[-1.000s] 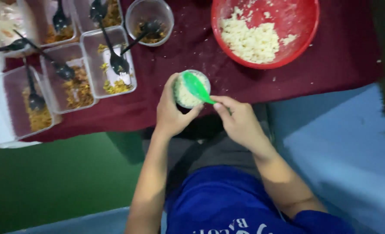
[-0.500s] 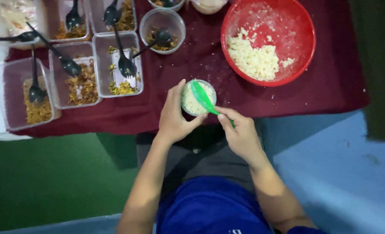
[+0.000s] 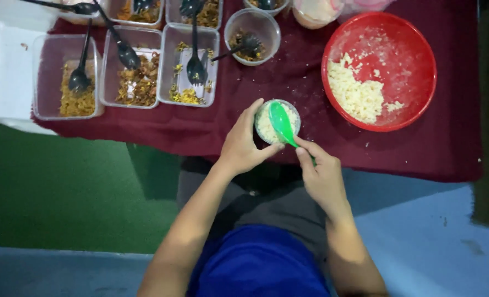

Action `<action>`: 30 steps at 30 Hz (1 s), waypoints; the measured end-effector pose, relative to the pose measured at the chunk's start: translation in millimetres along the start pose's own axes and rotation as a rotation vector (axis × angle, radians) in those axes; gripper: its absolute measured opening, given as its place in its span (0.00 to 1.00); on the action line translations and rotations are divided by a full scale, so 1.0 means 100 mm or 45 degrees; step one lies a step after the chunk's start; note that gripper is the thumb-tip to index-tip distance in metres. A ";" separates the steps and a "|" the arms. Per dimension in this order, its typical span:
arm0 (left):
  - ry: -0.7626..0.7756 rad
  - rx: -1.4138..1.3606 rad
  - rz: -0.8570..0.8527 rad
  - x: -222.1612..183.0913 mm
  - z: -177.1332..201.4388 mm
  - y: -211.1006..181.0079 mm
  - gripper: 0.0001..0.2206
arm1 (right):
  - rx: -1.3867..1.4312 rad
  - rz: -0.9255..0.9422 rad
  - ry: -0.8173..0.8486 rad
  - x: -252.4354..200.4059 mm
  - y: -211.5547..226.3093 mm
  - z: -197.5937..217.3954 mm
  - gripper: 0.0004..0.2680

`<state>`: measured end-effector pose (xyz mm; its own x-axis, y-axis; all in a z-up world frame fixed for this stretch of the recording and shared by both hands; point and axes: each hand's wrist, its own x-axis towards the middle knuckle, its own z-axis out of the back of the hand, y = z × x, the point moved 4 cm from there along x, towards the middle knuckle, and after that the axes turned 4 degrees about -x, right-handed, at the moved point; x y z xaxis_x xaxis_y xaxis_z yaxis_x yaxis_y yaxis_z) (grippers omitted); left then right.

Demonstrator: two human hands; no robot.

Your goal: Filling a small plastic cup with white granular food material from a large bowl using a spoon

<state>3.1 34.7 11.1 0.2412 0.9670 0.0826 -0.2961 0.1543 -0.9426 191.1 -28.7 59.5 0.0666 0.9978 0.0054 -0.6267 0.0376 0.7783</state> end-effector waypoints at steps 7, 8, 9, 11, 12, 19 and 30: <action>-0.050 -0.021 0.004 0.00 0.00 -0.03 0.50 | -0.174 0.208 -0.051 0.06 0.07 -0.01 0.09; -0.055 -0.034 0.018 -0.01 0.00 -0.03 0.50 | -0.243 0.255 -0.070 0.06 0.05 -0.01 0.09; -0.064 -0.044 0.030 -0.01 0.01 -0.03 0.51 | -0.311 0.307 -0.089 0.08 0.03 -0.02 0.09; -0.066 -0.051 0.066 0.01 0.02 -0.04 0.51 | -0.352 0.402 -0.182 0.14 -0.02 -0.04 0.09; -0.064 -0.052 0.097 0.00 0.02 -0.05 0.52 | -0.388 0.497 -0.282 0.15 -0.03 -0.04 0.09; -0.112 0.008 0.111 0.02 -0.01 -0.06 0.52 | -0.662 0.570 -0.225 0.34 -0.22 -0.02 0.08; -0.171 0.080 0.011 0.01 -0.05 -0.08 0.47 | -0.634 0.676 -0.359 0.28 -0.33 -0.01 0.16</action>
<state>10.2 33.0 16.6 0.1140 0.9860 0.1213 -0.3559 0.1546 -0.9217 212.8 -1.4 33.2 -0.1871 0.8397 0.5098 -0.9000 -0.3545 0.2537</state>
